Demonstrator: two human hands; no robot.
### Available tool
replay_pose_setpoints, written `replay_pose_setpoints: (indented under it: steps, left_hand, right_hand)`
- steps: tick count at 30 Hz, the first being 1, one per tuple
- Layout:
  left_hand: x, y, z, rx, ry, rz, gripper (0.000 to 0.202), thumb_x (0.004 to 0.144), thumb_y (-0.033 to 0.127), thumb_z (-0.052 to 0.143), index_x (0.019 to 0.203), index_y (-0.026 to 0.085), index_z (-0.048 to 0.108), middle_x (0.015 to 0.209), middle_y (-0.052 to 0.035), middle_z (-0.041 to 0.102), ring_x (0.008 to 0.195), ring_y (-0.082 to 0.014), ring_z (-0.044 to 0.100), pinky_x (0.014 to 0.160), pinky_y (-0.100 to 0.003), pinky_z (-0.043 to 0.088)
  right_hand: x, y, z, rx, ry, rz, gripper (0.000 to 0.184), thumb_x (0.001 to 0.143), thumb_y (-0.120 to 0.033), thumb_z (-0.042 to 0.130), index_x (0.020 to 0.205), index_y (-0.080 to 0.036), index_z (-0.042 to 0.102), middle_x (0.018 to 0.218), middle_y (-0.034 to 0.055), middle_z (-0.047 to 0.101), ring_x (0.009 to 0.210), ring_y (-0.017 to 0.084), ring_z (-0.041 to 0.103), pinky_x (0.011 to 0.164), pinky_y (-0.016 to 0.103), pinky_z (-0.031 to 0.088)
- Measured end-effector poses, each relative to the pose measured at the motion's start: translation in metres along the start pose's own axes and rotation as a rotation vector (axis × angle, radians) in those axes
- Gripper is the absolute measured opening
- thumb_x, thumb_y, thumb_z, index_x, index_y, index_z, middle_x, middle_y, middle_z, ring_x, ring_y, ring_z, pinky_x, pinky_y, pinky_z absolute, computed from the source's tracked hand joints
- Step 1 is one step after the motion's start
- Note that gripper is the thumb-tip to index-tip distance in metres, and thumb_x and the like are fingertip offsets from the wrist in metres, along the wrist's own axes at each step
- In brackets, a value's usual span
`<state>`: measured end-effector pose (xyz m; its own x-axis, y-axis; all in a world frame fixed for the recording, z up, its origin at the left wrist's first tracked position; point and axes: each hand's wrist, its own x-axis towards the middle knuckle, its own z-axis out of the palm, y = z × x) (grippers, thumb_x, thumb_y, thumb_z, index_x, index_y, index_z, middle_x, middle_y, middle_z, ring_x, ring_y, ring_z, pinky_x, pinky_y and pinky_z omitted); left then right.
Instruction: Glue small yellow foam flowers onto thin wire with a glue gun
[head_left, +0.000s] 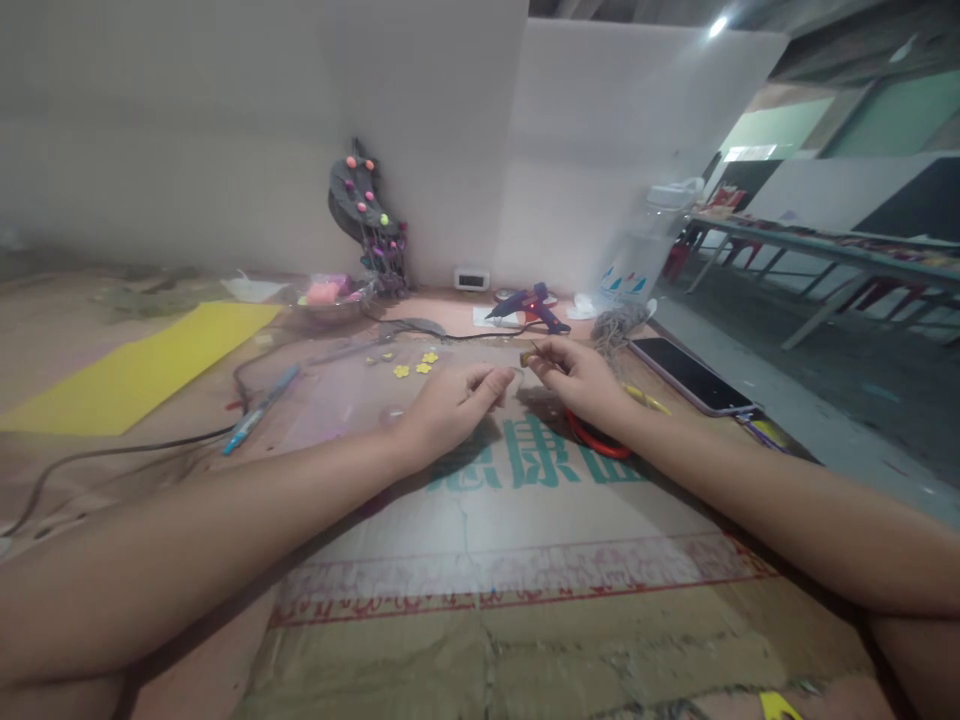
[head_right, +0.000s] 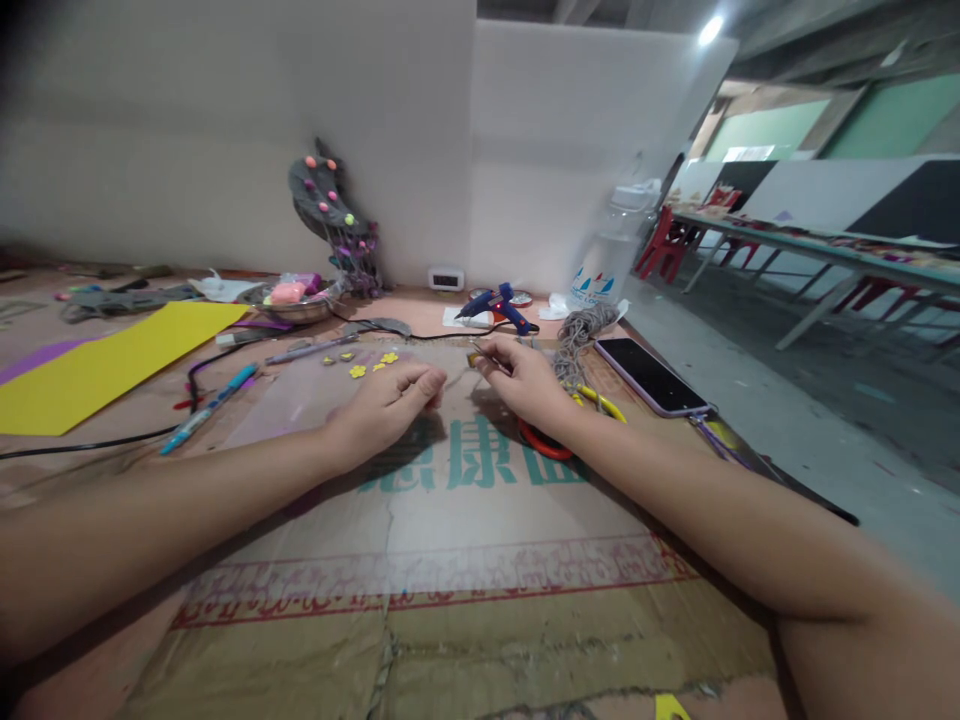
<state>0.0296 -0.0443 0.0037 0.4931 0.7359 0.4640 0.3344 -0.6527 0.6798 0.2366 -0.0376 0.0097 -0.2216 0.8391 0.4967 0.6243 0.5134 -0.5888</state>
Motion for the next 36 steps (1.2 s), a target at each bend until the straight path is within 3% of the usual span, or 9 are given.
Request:
replay_pose_setpoints:
  steps: [4,9,11,13,16,18,21,26,36]
  left_hand:
    - [0.001,-0.005,0.002,0.052,0.032,-0.008,0.042,0.1,0.039,0.032,0.073,0.017,0.055,0.068,0.0007,0.057,0.069,-0.0142,0.055,0.067,-0.026,0.041]
    - [0.004,-0.007,0.002,0.05,0.003,0.036,0.027,0.098,0.03,0.042,0.088,0.017,0.064,0.081,-0.0019,0.066,0.078,-0.015,0.061,0.072,-0.026,0.045]
    - [0.0,-0.002,0.002,0.066,0.035,0.185,0.019,0.096,0.026,0.049,0.09,0.017,0.065,0.083,-0.0025,0.07,0.08,-0.0147,0.063,0.074,-0.026,0.046]
    - [-0.006,0.006,0.002,0.128,0.051,0.492,0.012,0.093,0.022,0.055,0.088,0.018,0.066,0.086,-0.0025,0.072,0.083,-0.0143,0.064,0.079,-0.027,0.046]
    - [-0.015,0.018,0.002,0.274,-0.045,0.774,0.019,0.093,0.019,0.054,0.11,0.02,0.063,0.111,-0.0067,0.071,0.103,-0.0158,0.063,0.092,-0.03,0.045]
    - [-0.016,0.019,0.001,0.31,-0.024,0.726,0.02,0.093,0.031,0.056,0.109,0.02,0.064,0.112,-0.0083,0.07,0.105,-0.0182,0.061,0.094,-0.033,0.044]
    - [-0.007,0.008,0.0,0.333,-0.031,0.497,0.024,0.095,0.034,0.051,0.083,0.019,0.066,0.088,-0.0043,0.072,0.091,-0.0189,0.062,0.091,-0.036,0.043]
    - [0.008,-0.009,0.0,0.127,0.091,0.064,0.023,0.091,0.036,0.057,0.101,0.018,0.068,0.094,-0.0047,0.072,0.089,-0.0186,0.064,0.084,-0.033,0.049]
    - [0.007,-0.003,0.0,0.042,0.032,-0.027,0.021,0.09,0.033,0.056,0.084,0.018,0.07,0.086,-0.0024,0.074,0.086,-0.0179,0.066,0.082,-0.03,0.048]
  right_hand:
    - [0.0,0.0,0.001,-0.007,0.0,0.005,0.018,0.086,-0.034,0.052,0.08,-0.018,0.056,0.069,-0.0001,0.054,0.062,0.013,0.046,0.059,0.026,0.036]
    - [0.0,0.004,0.002,-0.037,0.008,-0.013,0.019,0.087,-0.035,0.052,0.08,-0.018,0.057,0.066,-0.0006,0.053,0.06,0.013,0.045,0.057,0.025,0.035]
    - [-0.001,0.005,0.002,-0.036,0.01,-0.029,0.018,0.086,-0.034,0.052,0.08,-0.018,0.058,0.067,-0.0006,0.053,0.06,0.013,0.044,0.057,0.025,0.035]
    - [-0.001,0.005,0.002,-0.023,0.0,-0.046,0.018,0.087,-0.034,0.051,0.081,-0.017,0.058,0.069,-0.0001,0.054,0.061,0.013,0.046,0.058,0.025,0.036]
    - [-0.003,0.004,0.001,-0.011,-0.033,-0.069,0.022,0.09,-0.034,0.049,0.085,-0.017,0.06,0.07,0.0003,0.055,0.063,0.013,0.047,0.059,0.025,0.037]
    - [-0.004,0.003,0.0,-0.02,-0.047,-0.086,0.023,0.091,-0.034,0.047,0.086,-0.016,0.061,0.069,0.0001,0.054,0.064,0.013,0.048,0.06,0.025,0.037]
    - [-0.006,0.001,-0.002,-0.028,-0.057,-0.102,0.024,0.091,-0.034,0.046,0.081,-0.016,0.059,0.066,-0.0008,0.051,0.061,0.013,0.046,0.058,0.025,0.036]
    - [-0.009,-0.001,-0.003,-0.06,-0.068,-0.166,0.021,0.09,-0.03,0.049,0.082,-0.016,0.062,0.066,-0.0001,0.056,0.059,0.012,0.048,0.056,0.024,0.036]
    - [-0.01,0.003,0.0,-0.104,-0.103,-0.266,0.02,0.091,-0.028,0.052,0.088,-0.016,0.068,0.07,0.0022,0.064,0.06,0.012,0.051,0.055,0.024,0.036]
